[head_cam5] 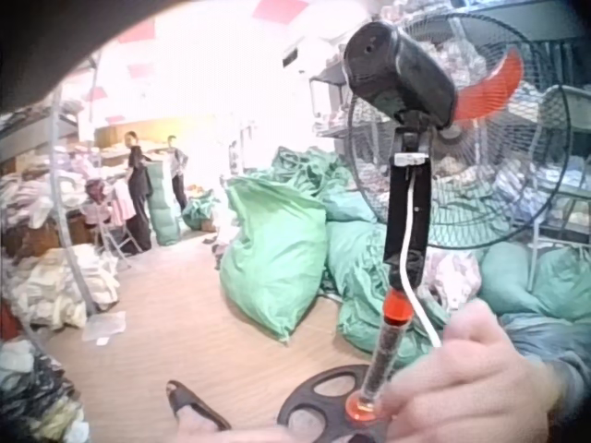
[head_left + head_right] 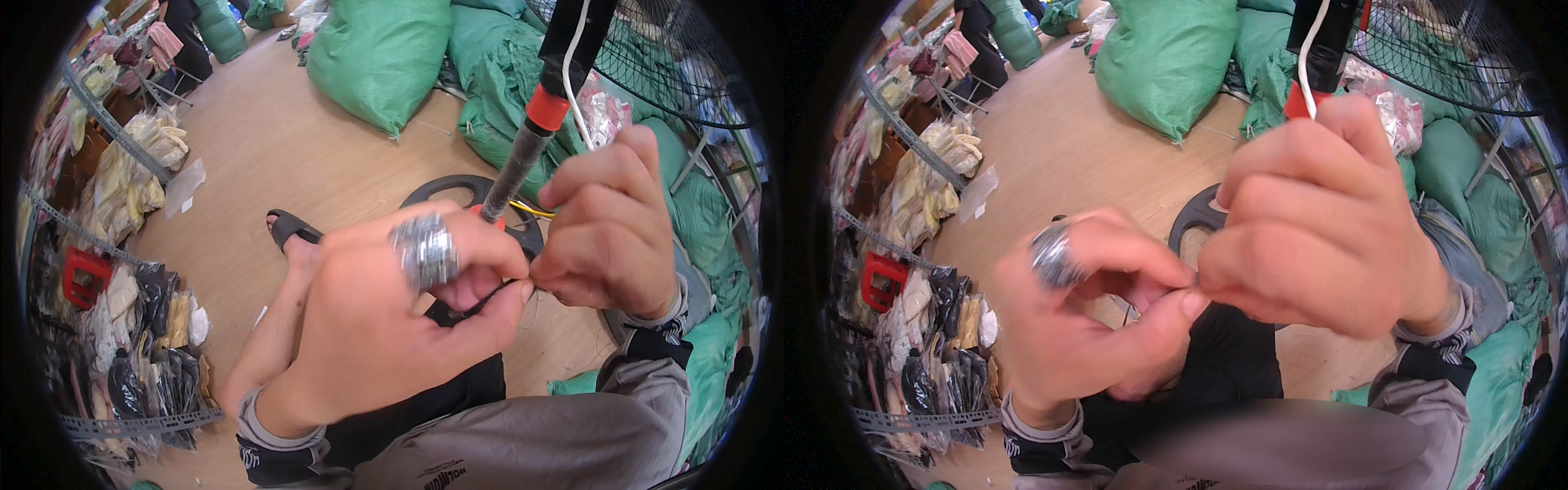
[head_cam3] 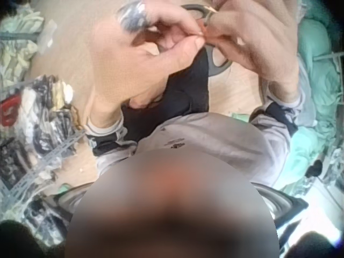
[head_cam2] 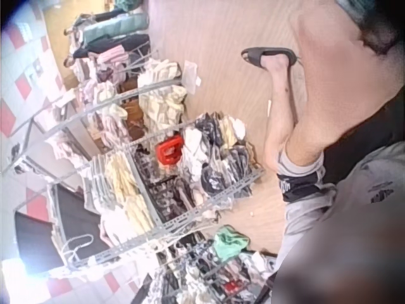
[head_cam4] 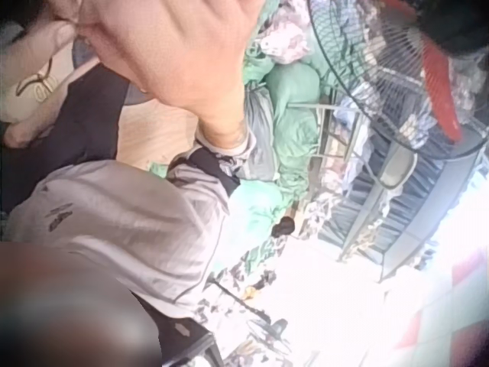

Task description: The person sits on the floor and uses a soldering iron to join multiple colored wires. They strip the insulation, twist the wire ends together, and apply heat to fuse them. The person handles white, yellow, and black wires and uses a spool stand to manage the solder.

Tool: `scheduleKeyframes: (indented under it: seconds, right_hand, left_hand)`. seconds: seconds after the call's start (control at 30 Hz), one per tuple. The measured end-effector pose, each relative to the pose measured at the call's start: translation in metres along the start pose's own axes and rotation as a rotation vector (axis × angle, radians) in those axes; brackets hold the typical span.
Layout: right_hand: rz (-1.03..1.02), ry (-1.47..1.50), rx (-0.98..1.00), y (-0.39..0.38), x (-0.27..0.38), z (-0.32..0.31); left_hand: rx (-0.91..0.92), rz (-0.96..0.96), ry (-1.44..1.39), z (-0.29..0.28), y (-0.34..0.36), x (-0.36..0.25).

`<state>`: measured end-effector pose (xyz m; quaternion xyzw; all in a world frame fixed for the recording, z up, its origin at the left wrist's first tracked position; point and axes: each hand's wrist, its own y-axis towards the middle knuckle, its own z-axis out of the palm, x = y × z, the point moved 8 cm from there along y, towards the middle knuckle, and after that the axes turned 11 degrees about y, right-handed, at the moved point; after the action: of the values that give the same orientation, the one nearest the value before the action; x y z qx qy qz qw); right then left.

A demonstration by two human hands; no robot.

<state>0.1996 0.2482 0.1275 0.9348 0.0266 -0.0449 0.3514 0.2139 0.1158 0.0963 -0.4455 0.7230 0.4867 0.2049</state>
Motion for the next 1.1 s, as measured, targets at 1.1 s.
scheduleKeyframes:
  seconds: [1.1]
  right_hand:
    - [0.365, 0.180, 0.015, -0.001, -0.031, 0.011]
  left_hand:
    - [-0.392, 0.552, 0.777, 0.014, -0.021, -0.024]
